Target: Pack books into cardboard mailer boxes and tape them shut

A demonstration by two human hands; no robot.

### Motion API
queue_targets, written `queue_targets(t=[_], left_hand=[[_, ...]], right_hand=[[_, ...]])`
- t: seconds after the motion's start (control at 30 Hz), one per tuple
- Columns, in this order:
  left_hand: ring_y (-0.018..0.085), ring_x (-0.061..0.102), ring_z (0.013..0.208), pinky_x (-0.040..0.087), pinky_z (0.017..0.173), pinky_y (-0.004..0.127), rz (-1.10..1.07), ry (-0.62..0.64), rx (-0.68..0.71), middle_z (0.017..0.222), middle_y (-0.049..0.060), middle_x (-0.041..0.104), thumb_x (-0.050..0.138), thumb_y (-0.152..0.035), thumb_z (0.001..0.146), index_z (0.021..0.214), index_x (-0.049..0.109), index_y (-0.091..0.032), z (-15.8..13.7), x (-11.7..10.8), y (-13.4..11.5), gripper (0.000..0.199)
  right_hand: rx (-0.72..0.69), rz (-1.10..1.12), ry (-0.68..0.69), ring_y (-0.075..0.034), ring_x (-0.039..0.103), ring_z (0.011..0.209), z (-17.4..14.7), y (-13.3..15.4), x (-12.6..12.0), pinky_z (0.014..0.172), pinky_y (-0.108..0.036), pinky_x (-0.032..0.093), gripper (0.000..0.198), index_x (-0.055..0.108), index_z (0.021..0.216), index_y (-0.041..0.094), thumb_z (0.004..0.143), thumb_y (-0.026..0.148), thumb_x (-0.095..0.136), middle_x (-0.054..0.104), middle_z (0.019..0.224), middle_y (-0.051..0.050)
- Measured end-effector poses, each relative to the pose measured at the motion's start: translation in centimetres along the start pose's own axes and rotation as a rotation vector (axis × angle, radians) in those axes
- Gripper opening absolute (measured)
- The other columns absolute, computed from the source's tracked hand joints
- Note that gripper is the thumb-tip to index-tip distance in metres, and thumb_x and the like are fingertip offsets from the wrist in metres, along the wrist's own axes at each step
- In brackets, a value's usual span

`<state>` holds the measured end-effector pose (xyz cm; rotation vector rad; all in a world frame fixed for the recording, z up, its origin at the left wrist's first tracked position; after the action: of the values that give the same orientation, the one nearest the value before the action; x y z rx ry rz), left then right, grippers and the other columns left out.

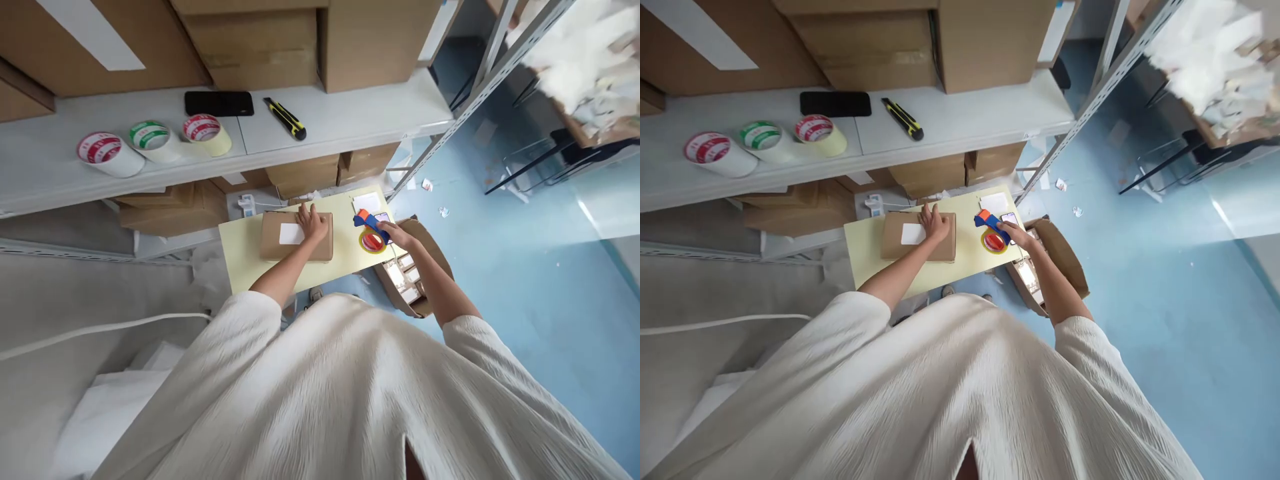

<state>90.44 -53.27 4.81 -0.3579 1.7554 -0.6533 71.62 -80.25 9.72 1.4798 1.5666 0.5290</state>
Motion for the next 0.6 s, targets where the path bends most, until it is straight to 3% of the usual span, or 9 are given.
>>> queue_targets(t=[0.17, 0.3, 0.43, 0.6], left_hand=[[0.041, 0.038, 0.177, 0.030, 0.148, 0.063, -0.047, 0.026, 0.169, 0.187, 0.021, 0.044, 0.060, -0.016, 0.098, 0.161, 0.065, -0.018, -0.3, -2.5, 1.7, 0.064], [0.040, 0.042, 0.174, 0.039, 0.143, 0.064, 0.012, 0.027, 0.217, 0.184, 0.017, 0.049, 0.057, -0.016, 0.099, 0.155, 0.071, -0.023, -0.7, -4.6, 3.5, 0.058], [0.038, 0.041, 0.175, 0.036, 0.143, 0.066, 0.077, 0.006, 0.219, 0.184, 0.012, 0.052, 0.057, -0.019, 0.100, 0.154, 0.073, -0.030, -1.4, -6.8, 5.5, 0.057], [0.038, 0.039, 0.176, 0.032, 0.145, 0.065, 0.134, -0.004, 0.200, 0.187, 0.014, 0.050, 0.054, -0.025, 0.106, 0.159, 0.070, -0.028, -2.8, -8.5, 7.9, 0.056]], right_hand=[[-0.101, -0.007, -0.192, -0.025, 0.061, 0.092, 0.1, 3.9, -1.6, 0.085, -0.037, 0.055, 0.043, 0.066, 0.098, 0.027, 0.086, 0.068, 0.068, 0.067, 0.089, -0.002], [-0.229, -0.059, -0.237, -0.024, 0.058, 0.090, 0.8, 7.7, -2.7, 0.087, -0.038, 0.053, 0.039, 0.063, 0.098, 0.027, 0.085, 0.064, 0.064, 0.062, 0.088, 0.000], [-0.380, -0.168, -0.287, -0.026, 0.060, 0.094, 1.5, 12.3, -4.4, 0.093, -0.042, 0.055, 0.040, 0.065, 0.102, 0.028, 0.088, 0.066, 0.066, 0.065, 0.091, -0.001], [-0.633, -0.279, -0.378, -0.030, 0.067, 0.103, 2.8, 18.3, -6.9, 0.101, -0.049, 0.060, 0.058, 0.068, 0.127, 0.027, 0.097, 0.077, 0.064, 0.075, 0.109, -0.006]])
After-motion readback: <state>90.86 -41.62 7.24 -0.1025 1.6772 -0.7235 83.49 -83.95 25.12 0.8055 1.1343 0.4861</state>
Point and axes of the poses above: each hand's wrist, its own z-axis towards the middle knuckle, its own x-axis out of the palm, y = z × x, the point moved 8 cm from there along z, towards the middle knuckle
